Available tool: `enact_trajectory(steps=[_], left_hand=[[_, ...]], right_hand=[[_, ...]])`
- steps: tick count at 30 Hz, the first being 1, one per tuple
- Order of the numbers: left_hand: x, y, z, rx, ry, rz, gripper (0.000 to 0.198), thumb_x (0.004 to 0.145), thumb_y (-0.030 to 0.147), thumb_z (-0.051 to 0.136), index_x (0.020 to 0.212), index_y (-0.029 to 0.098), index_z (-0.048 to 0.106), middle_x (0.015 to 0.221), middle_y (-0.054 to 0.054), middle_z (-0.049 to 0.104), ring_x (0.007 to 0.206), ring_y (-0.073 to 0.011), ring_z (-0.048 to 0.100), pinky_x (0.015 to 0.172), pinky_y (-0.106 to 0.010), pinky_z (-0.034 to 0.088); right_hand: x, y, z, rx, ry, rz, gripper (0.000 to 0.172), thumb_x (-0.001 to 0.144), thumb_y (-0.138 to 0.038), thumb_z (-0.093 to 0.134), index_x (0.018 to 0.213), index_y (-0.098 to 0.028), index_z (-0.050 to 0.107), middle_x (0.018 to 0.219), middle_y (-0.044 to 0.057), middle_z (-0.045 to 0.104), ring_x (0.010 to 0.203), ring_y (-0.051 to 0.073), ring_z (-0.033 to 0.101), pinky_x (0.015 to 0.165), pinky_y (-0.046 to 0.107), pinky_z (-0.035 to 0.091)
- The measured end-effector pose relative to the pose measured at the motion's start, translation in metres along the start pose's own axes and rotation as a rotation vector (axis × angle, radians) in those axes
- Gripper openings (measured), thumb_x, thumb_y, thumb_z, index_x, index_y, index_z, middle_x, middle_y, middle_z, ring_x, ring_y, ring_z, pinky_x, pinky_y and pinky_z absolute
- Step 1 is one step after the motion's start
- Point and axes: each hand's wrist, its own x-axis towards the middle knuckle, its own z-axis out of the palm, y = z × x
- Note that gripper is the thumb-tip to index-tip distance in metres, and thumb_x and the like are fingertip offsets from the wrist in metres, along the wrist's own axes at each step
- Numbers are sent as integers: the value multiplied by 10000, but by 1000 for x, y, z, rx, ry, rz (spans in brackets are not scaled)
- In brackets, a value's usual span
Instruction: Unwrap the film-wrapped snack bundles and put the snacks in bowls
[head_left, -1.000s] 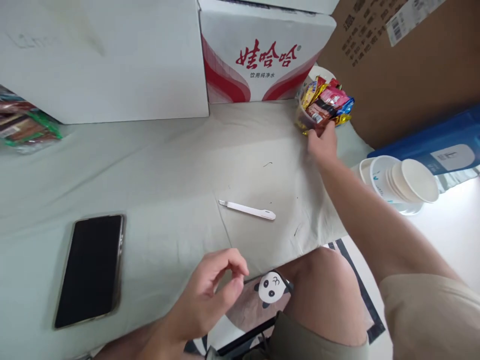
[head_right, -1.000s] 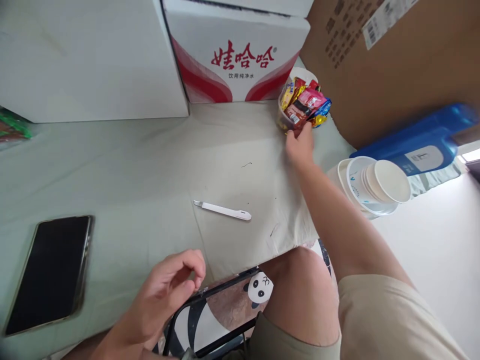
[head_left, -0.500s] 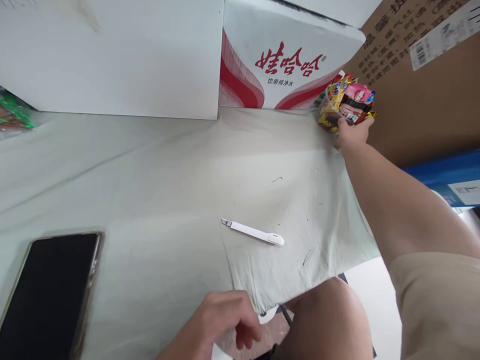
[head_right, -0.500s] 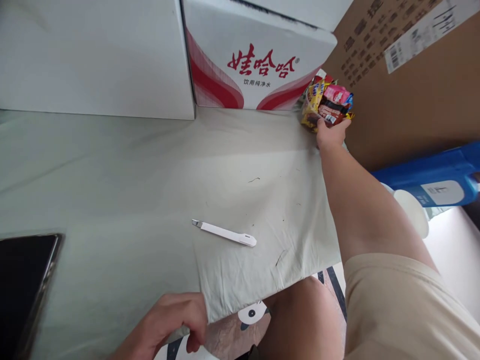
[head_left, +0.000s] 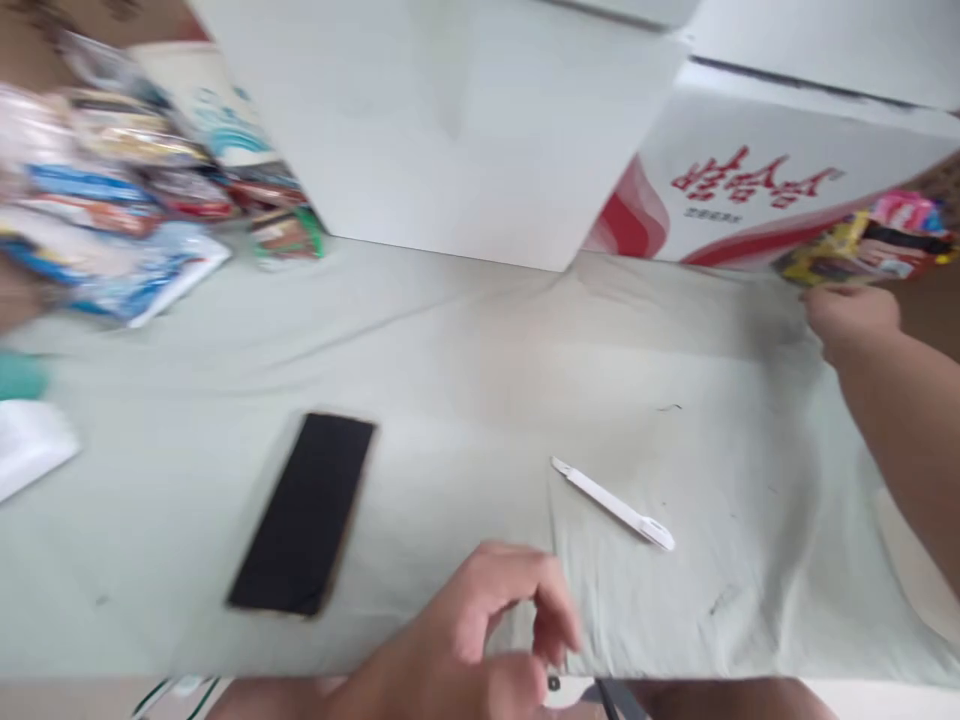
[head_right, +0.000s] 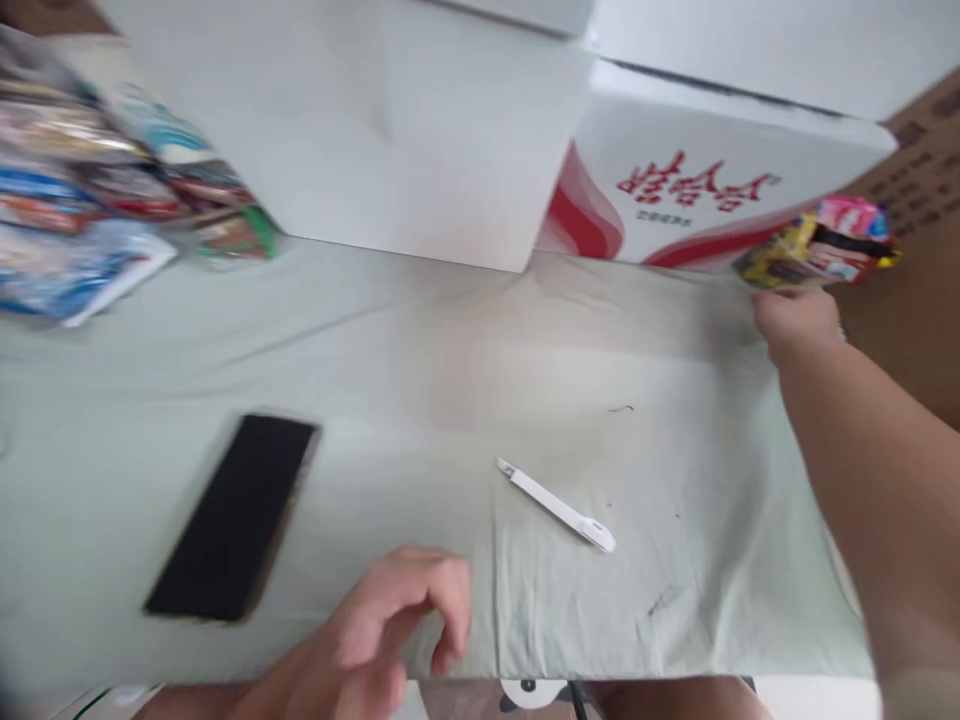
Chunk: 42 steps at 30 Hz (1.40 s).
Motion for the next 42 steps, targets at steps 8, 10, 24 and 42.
enact_trajectory(steps=[8,10,24,42], left_hand=[[-36,46,-51,-523,266,325,395,884,528,683,794,143,671,655,-6,521,563,-104,493,562,-242,356],[-49,56,-64,-579,353,377,372,858,500,712,770,139,686,648,-4,529,557,-106,510,575,-246,370],[-80,79,-108,-693,519,410,323,753,467,697,709,156,622,587,6,515,517,-111,482,566,-277,336],[-73,81,-104,-819,768,471,242,807,405,623,828,184,720,972,-70,692,947,-185,655,756,-265,506]], right_hand=[[-132,-127,-43,58,-235,-196,245,591,-66,733,622,-292,645,698,59,680,523,178,498,698,465,411],[-176,-160,-48,135,-291,-523,211,645,-140,706,767,-310,690,900,82,762,503,175,517,697,460,443],[-326,-520,53,-28,-280,-1193,607,870,-88,503,1470,-179,488,1549,186,513,1343,317,501,1116,498,416],[-321,-298,-18,-111,-133,-1534,251,974,-276,471,738,-223,538,625,61,603,617,223,568,630,342,354]])
